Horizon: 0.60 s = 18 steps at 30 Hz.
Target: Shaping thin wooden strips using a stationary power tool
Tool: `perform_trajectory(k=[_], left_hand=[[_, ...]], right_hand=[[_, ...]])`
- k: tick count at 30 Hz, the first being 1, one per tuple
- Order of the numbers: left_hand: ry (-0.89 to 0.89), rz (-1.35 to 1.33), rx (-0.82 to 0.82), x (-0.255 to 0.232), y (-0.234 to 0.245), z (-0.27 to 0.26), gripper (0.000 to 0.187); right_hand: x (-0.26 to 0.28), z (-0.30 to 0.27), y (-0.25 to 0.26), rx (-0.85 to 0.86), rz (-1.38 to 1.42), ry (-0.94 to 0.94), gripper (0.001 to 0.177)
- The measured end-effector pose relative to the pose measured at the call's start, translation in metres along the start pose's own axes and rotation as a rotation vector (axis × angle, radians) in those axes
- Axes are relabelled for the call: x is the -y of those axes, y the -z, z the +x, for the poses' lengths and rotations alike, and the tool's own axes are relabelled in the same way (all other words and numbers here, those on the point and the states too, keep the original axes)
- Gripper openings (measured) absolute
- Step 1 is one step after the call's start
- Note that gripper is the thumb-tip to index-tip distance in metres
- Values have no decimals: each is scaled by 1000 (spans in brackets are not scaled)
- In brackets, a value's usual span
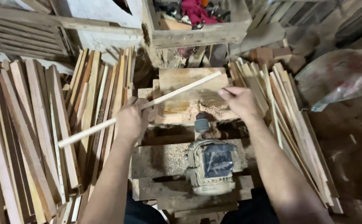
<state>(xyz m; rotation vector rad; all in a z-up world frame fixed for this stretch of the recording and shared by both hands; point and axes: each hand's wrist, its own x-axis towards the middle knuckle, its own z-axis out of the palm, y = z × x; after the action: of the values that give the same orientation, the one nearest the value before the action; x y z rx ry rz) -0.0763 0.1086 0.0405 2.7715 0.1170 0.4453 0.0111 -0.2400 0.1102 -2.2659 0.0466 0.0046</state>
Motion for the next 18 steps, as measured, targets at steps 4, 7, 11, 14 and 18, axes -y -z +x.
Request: perform_trajectory(k=[4,7,11,14,18], left_hand=[[39,-114,-16,-48,32,-15,19],[9,-191,27,-75,67,-30,14],[27,-249,83,-58,87,-55,23],[114,-244,149,-30,119,-83,26],[291,-140,119,23,137,-113,26]], right_hand=[[67,-31,-3,155,354,-176,53],[94,-43,-13,488,563,-258,102],[125,-62,-18,430,747,-258,64],[141,-72,-27,426,808,-250,53],[135,-75,-75,503,897,-283,46]])
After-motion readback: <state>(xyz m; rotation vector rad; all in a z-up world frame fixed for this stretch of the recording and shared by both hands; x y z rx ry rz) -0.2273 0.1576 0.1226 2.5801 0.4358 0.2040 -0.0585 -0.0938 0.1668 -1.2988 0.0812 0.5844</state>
